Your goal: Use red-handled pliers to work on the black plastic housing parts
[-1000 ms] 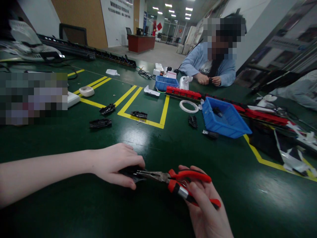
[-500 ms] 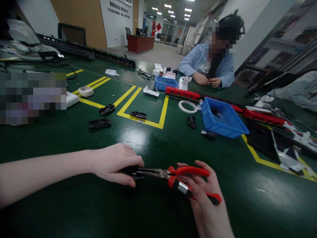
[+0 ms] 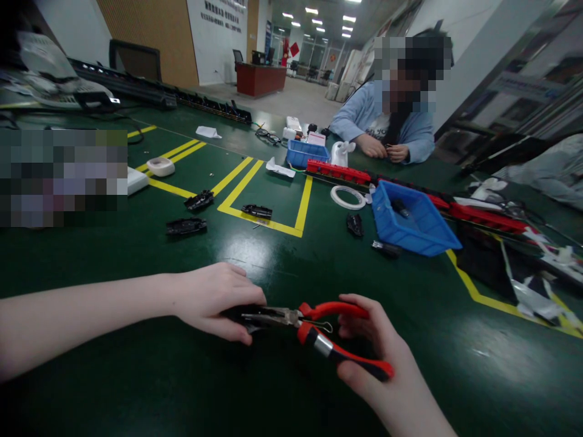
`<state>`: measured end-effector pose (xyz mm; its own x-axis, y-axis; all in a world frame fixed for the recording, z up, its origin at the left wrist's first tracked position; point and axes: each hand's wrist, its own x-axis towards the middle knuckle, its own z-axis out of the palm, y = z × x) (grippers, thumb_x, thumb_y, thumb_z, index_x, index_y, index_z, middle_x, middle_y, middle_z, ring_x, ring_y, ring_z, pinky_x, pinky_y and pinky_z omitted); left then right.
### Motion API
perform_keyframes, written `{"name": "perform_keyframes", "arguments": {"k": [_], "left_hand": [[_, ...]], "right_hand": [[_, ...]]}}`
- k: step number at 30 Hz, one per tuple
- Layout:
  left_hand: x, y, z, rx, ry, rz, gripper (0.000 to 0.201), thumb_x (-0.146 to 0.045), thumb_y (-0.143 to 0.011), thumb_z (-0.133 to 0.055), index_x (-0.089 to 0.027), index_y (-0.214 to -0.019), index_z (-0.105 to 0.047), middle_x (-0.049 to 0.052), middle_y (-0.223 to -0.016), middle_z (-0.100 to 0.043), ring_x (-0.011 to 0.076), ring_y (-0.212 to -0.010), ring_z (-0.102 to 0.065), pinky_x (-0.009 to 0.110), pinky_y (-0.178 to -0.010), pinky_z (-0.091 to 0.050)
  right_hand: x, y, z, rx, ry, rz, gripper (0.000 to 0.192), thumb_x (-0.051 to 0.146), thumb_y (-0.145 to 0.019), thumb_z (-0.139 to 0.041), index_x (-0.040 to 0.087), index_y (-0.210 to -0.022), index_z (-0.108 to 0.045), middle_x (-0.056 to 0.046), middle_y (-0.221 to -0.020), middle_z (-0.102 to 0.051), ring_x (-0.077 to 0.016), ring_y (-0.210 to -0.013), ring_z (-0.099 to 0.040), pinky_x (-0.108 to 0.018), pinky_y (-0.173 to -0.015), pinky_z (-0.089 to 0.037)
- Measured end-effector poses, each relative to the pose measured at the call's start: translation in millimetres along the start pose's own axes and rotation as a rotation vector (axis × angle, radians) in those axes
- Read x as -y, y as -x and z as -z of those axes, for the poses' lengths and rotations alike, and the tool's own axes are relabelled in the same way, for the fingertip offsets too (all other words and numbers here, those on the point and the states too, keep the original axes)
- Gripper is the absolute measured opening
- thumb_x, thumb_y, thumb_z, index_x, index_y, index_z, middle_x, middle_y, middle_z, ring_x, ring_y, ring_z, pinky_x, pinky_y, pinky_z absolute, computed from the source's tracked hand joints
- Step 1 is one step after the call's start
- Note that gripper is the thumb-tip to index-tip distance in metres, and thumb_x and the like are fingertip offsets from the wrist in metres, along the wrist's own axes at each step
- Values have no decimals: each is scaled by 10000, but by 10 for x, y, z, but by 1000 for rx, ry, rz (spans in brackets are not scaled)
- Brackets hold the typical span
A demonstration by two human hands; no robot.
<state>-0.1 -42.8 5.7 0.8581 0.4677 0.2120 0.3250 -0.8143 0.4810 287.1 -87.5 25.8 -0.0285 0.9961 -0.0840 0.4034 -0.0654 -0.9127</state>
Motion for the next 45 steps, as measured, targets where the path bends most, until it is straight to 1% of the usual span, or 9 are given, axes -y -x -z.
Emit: {"name": "perform_keyframes", "arguments": {"k": [5,13,15,18,27,30,32,36,45], "left_hand": [[-7,-7,-16,-21,-95,-24,362,-548,-927,-556,-185,-939,-556,6,-751,-658,168,-617,-612,297,-600,-435],[-31,-18,-40,-14,-165,-25,373,-545,-920,-568,-173,-888,-568,-2,-736,-642,144,-603,-591,286,-579,-396],[-37,-20,-41,-15,-184,-28,374,-546,-921,-564,-172,-899,-571,-1,-741,-645,145,-606,-593,291,-575,-391],[-41,-21,-42,-18,-206,-31,387,-556,-916,-565,-170,-939,-575,4,-751,-654,149,-611,-601,295,-580,-395],[-48,-18,-55,-14,-230,-37,389,-558,-915,-564,-170,-916,-583,14,-754,-665,156,-619,-612,291,-577,-394],[-52,-16,-59,-9,-242,-41,400,-550,-917,-566,-161,-1003,-588,19,-802,-686,163,-650,-628,304,-594,-405],[-54,-11,-56,-16,-241,-59,457,-538,-929,-553,-148,-1168,-553,32,-861,-697,169,-690,-640,308,-600,-405],[-62,-1,-22,17,-299,-93,626,-499,-973,-496,-182,-1476,-301,21,-841,-663,156,-671,-604,296,-558,-360],[-85,-2,8,64,-382,-112,569,-500,-984,-471,-246,-1479,-356,2,-805,-570,135,-627,-516,284,-542,-345]], "right_hand": [[76,24,27,-38,179,65,676,530,-498,-762,294,-1125,-674,-56,-1010,-707,-340,-946,-613,-469,-873,-473],[-97,-122,155,139,362,157,690,571,-592,-725,320,-1228,-639,-64,-1178,-671,-363,-1076,-585,-533,-947,-435],[-126,-189,205,229,435,174,761,539,-542,-786,330,-1255,-622,-69,-1188,-662,-363,-1056,-596,-532,-905,-469],[-129,-248,234,241,540,254,772,470,-502,-848,319,-1230,-638,-75,-1166,-664,-359,-1052,-600,-531,-905,-484],[-246,-172,129,267,764,539,754,473,-729,-730,328,-1411,-442,-92,-1344,-549,-338,-1209,-526,-546,-984,-464],[-248,-157,58,262,803,593,701,437,-788,-681,278,-1416,-413,-127,-1319,-535,-319,-1188,-543,-512,-953,-499],[-230,-148,21,245,823,630,658,409,-810,-658,259,-1400,-407,-138,-1286,-537,-305,-1155,-561,-487,-919,-524],[-175,-127,-7,237,813,733,566,324,-816,-623,253,-1342,-427,-122,-1204,-563,-274,-1075,-595,-430,-850,-556],[-179,-154,73,163,810,842,494,274,-771,-637,227,-1247,-513,-108,-1138,-582,-248,-1001,-620,-365,-782,-560]]}}
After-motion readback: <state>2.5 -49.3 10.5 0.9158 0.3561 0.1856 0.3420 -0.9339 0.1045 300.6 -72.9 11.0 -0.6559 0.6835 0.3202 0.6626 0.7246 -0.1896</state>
